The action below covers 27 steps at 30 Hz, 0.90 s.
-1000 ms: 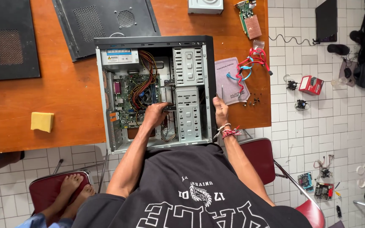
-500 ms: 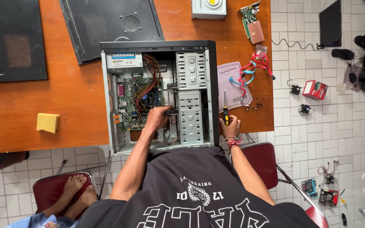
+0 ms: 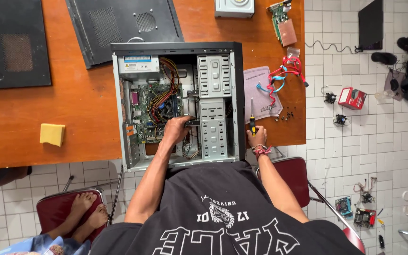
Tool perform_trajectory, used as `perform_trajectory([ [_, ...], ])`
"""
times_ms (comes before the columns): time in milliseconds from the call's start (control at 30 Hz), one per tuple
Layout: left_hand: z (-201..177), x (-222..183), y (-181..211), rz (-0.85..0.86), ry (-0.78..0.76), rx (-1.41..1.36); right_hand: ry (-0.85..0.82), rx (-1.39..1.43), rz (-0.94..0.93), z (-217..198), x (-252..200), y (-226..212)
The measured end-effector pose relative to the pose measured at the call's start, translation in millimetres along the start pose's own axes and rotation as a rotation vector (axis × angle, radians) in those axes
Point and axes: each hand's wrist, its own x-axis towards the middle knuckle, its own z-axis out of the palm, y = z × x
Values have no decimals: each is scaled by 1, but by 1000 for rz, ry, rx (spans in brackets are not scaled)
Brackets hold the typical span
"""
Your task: Installing a hard drive into a desktop computer case using a screwdriver.
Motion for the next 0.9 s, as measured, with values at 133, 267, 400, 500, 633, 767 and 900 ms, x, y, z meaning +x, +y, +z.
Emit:
perform_trajectory([
  [133,1,8,-10,48,-4,42,-26,33,64,-12,-6,-12],
  [267,11,12,-24,66,-32,96,-98,107,151,-36,-21,-35],
  [400,14,11,-33,85,-41,125,-101,99,89,-25,-18,-23],
  [500,-4,5,-14,79,-30,107,-46,82,11,-28,-21,-27],
  [633,-26,-2,-8,63,-51,90,-55,81,-4,-15,-21,-19],
  [767,-52,-12,9,-32,-84,110,-60,67,80,-12,-24,-24],
  [900,-72,-22,15,-81,-76,10,-78,35,98,-6,-17,-17],
])
